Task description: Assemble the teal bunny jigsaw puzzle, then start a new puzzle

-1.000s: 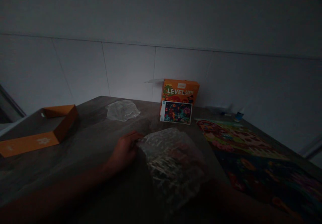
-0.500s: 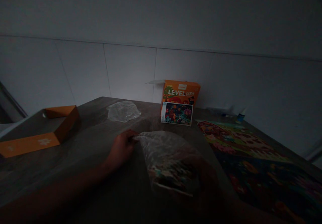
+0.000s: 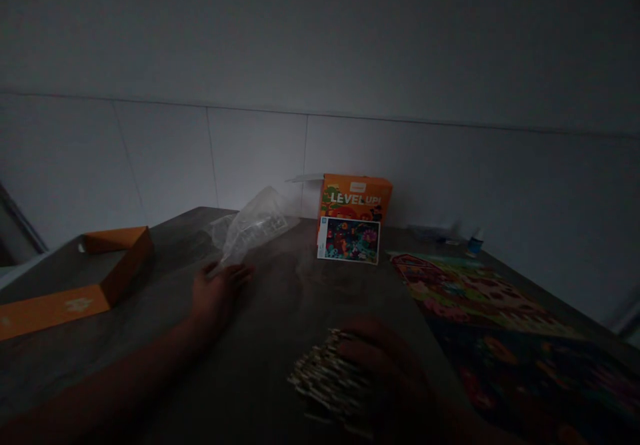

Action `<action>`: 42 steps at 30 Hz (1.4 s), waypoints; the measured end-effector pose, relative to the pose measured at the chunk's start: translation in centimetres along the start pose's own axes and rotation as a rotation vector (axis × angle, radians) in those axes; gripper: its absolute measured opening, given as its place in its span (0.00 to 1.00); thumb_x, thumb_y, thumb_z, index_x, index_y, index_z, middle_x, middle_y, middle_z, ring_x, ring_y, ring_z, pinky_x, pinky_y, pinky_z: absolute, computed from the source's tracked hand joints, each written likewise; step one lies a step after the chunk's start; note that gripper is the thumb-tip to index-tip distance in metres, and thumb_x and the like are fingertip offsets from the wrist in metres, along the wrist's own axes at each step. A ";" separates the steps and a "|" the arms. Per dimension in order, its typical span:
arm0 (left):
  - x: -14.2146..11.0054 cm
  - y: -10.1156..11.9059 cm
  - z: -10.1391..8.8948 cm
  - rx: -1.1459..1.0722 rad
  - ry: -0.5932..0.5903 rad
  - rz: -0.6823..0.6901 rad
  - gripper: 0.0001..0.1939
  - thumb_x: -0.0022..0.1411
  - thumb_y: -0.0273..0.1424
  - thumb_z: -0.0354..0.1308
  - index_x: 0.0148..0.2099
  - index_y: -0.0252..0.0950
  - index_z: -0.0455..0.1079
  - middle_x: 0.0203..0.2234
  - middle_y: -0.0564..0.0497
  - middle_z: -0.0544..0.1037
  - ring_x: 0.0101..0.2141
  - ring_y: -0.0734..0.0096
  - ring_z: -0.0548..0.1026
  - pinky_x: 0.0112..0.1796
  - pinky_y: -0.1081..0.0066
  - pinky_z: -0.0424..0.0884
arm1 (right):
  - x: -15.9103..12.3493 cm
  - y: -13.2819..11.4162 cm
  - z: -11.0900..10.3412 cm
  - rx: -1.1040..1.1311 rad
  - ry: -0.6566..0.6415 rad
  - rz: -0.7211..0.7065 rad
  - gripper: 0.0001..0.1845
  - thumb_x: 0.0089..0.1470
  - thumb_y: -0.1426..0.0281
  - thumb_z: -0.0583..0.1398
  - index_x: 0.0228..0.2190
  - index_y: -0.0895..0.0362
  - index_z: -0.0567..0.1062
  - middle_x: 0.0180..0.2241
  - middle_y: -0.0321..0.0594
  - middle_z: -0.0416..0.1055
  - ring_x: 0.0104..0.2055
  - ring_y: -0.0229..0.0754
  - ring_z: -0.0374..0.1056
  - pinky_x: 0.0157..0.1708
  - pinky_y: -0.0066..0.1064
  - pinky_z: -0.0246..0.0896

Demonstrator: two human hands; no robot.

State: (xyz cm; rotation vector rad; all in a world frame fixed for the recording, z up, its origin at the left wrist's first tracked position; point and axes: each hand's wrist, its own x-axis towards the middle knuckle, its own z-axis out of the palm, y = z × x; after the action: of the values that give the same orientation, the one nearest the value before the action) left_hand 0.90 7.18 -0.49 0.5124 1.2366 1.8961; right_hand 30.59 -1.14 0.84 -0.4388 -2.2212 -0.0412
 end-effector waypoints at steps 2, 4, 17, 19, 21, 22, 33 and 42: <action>0.2 -0.4 0.0 -0.089 -0.069 -0.012 0.34 0.61 0.18 0.53 0.66 0.43 0.50 0.45 0.42 0.77 0.37 0.63 0.82 0.43 0.60 0.78 | 0.2 0.1 0.1 -0.001 -0.039 0.033 0.29 0.51 0.63 0.67 0.52 0.54 0.64 0.43 0.45 0.73 0.40 0.41 0.73 0.40 0.28 0.71; 0.3 -0.9 -0.1 -0.061 -0.085 -0.028 0.38 0.62 0.21 0.54 0.70 0.47 0.46 0.55 0.39 0.72 0.48 0.59 0.79 0.52 0.55 0.73 | 0.1 0.4 0.3 -0.020 -0.065 0.077 0.30 0.49 0.64 0.69 0.51 0.53 0.65 0.43 0.44 0.73 0.41 0.42 0.73 0.40 0.28 0.70; -9.4 1.7 -0.4 0.813 -1.304 0.245 0.37 0.56 0.38 0.68 0.67 0.48 0.62 0.62 0.48 0.69 0.59 0.51 0.68 0.61 0.60 0.64 | 0.7 2.3 3.7 0.212 -0.326 0.453 0.29 0.49 0.62 0.66 0.52 0.53 0.69 0.51 0.48 0.71 0.51 0.49 0.71 0.50 0.37 0.68; -9.4 1.6 0.1 0.824 -1.234 0.255 0.35 0.55 0.38 0.69 0.64 0.51 0.66 0.59 0.50 0.73 0.57 0.52 0.71 0.60 0.61 0.65 | 0.9 2.2 3.6 0.300 -0.312 0.510 0.32 0.47 0.62 0.67 0.53 0.54 0.68 0.51 0.48 0.71 0.51 0.49 0.70 0.51 0.38 0.68; -9.0 1.0 0.2 0.842 -1.185 0.237 0.35 0.53 0.40 0.70 0.63 0.52 0.67 0.56 0.51 0.75 0.54 0.52 0.73 0.59 0.60 0.66 | 1.0 2.1 3.3 0.345 -0.292 0.574 0.34 0.46 0.63 0.67 0.54 0.55 0.67 0.50 0.50 0.71 0.49 0.50 0.71 0.48 0.39 0.69; -8.7 0.7 0.1 0.849 -1.173 0.226 0.34 0.53 0.40 0.70 0.62 0.52 0.68 0.55 0.51 0.76 0.54 0.52 0.73 0.59 0.59 0.66 | 1.0 2.1 3.2 0.349 -0.280 0.606 0.34 0.46 0.63 0.67 0.55 0.55 0.67 0.51 0.50 0.71 0.49 0.50 0.72 0.47 0.39 0.69; -8.1 0.2 -0.5 0.768 -1.193 0.201 0.32 0.58 0.43 0.64 0.64 0.49 0.66 0.56 0.47 0.75 0.54 0.50 0.73 0.56 0.56 0.69 | 1.3 1.9 2.7 0.360 -0.288 0.748 0.36 0.45 0.60 0.68 0.55 0.52 0.67 0.49 0.48 0.74 0.50 0.51 0.73 0.49 0.41 0.70; -5.0 -3.4 -1.5 0.766 -1.069 0.326 0.31 0.59 0.42 0.62 0.64 0.45 0.66 0.57 0.44 0.74 0.56 0.49 0.71 0.58 0.57 0.66 | 0.2 2.6 2.9 0.182 -0.299 0.617 0.37 0.47 0.64 0.66 0.59 0.53 0.66 0.54 0.50 0.71 0.55 0.53 0.70 0.54 0.41 0.67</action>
State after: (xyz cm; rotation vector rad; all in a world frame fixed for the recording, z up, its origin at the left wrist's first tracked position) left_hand 4.24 3.04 -3.77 1.9083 1.0743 0.9521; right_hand 29.12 1.89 -1.20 -1.0613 -2.2508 0.5806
